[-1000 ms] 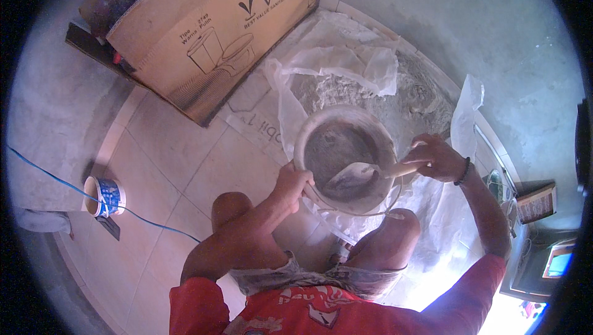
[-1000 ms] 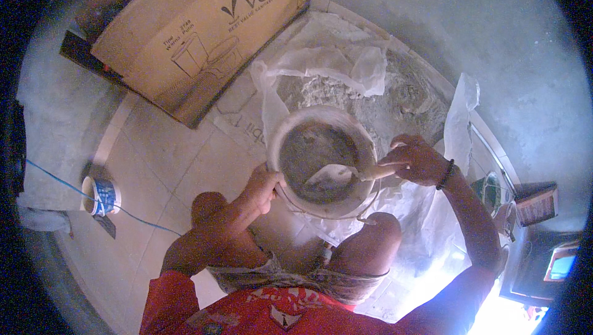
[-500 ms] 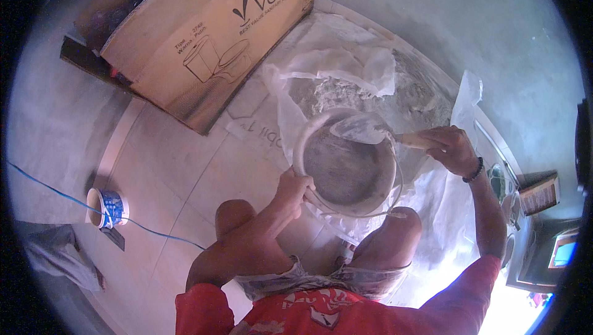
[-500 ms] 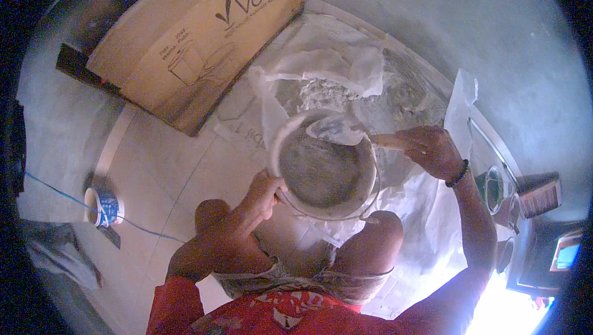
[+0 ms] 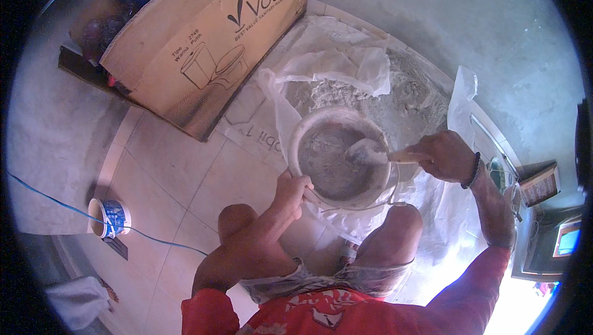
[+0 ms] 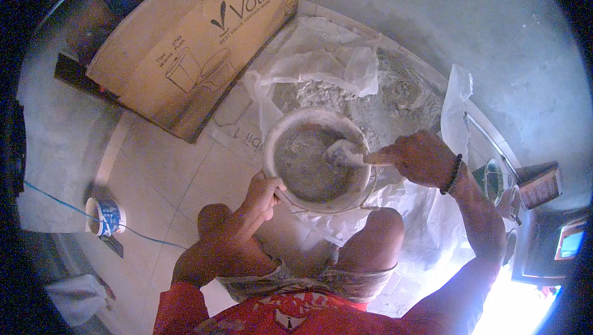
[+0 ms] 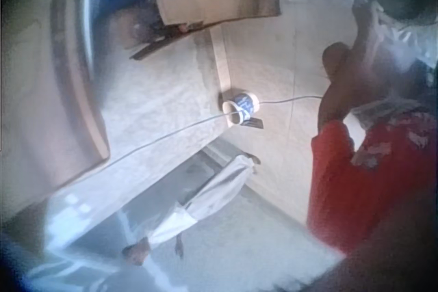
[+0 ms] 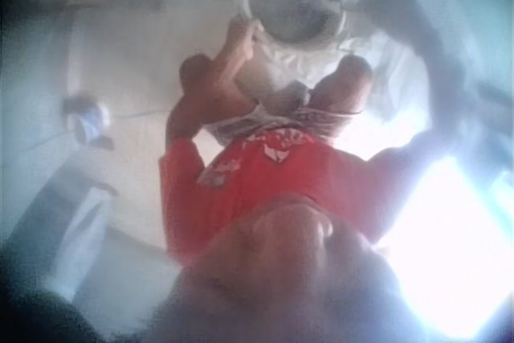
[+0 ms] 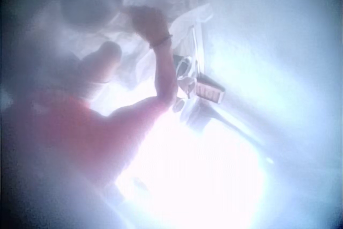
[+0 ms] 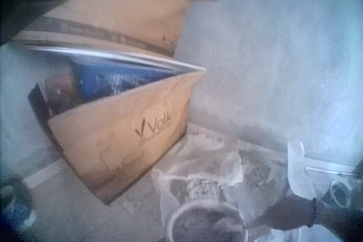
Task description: The person applies plaster to a wall using a trowel and a bucket. They then walk outside to refill the bucket with water and return inside to mix a dry powder into the bucket using a trowel.
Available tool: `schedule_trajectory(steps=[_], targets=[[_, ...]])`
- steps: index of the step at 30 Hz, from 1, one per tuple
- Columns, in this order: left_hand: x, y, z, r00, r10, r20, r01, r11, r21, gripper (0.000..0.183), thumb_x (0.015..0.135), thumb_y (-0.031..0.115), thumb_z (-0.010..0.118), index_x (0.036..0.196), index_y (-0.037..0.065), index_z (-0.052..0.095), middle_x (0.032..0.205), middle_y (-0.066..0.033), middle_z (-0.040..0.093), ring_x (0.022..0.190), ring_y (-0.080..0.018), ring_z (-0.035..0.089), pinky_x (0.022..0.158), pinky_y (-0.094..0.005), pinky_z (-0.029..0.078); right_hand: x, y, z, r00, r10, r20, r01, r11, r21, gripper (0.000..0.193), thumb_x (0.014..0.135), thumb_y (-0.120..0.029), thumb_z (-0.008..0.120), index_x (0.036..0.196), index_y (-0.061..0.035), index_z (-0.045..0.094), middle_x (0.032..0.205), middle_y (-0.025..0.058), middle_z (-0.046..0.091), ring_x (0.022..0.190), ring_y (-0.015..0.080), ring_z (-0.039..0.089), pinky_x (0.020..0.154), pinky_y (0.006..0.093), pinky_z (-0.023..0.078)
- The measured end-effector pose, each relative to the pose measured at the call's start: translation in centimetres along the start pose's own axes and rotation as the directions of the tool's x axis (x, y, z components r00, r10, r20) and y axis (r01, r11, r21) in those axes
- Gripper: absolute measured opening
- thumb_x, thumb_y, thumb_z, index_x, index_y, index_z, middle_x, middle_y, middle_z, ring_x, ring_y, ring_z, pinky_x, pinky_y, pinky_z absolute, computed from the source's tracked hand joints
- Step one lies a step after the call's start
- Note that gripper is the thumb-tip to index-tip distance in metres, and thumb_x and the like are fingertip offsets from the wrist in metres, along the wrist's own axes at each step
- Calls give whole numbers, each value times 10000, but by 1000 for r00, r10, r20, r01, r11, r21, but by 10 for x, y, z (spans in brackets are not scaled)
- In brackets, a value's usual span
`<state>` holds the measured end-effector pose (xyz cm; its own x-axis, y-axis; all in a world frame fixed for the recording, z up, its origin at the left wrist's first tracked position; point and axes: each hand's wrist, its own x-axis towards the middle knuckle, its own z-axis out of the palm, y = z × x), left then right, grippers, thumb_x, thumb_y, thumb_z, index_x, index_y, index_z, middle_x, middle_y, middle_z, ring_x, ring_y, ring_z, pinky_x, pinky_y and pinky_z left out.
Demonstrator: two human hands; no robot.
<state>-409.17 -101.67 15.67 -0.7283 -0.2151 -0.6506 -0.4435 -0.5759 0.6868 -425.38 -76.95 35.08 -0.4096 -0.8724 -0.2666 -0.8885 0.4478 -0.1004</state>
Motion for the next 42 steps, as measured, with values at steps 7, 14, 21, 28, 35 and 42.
schedule_trajectory(steps=[7,14,21,28,35,42], targets=[[-4,4,5,1000,6,-18,-7,998,-62,373,615,-20,515,986,-8,473,774,-77,496,573,-168,499,510,-318,458,1,-19,-4,990,14,-140,-26,996,-88,386,776,-119,477,1113,-279,575,674,81,568,609,274,576,569,412,465],[3,-3,-1,1000,-8,8,8,1000,-23,378,596,18,551,965,42,471,804,-45,499,656,-172,503,532,-302,443,2,-14,23,965,-61,-255,25,989,-145,392,764,-99,492,1131,-218,564,692,62,549,612,264,567,563,398,458],[2,0,5,1000,-14,-3,14,996,-86,360,599,45,559,949,53,474,830,-57,510,702,-196,516,547,-337,451,-23,-1,12,917,96,-387,-40,988,151,365,726,-106,603,1091,-127,595,816,127,621,722,299,606,645,366,494],[10,-4,-2,1000,12,-18,-16,974,-226,311,647,50,540,948,38,464,883,-102,508,758,-252,536,658,-418,498,-53,51,77,585,664,-466,-183,668,721,328,751,-114,641,1067,-35,608,835,85,643,674,135,590,603,292,479],[29,-4,-3,999,-33,-22,27,974,-225,396,668,-35,483,1058,7,429,954,-102,477,839,-250,544,706,-403,516,-55,168,295,278,878,-390,-417,476,775,354,734,-101,602,1085,-53,610,726,45,618,628,107,569,547,264,465],[29,4,-24,996,34,-85,-54,968,-247,435,664,-17,490,1093,1,422,949,-99,488,754,-220,529,638,-372,488,-11,162,344,4,965,-262,-622,207,755,333,735,-229,607,1054,-135,631,874,170,644,849,318,615,735,408,473]])
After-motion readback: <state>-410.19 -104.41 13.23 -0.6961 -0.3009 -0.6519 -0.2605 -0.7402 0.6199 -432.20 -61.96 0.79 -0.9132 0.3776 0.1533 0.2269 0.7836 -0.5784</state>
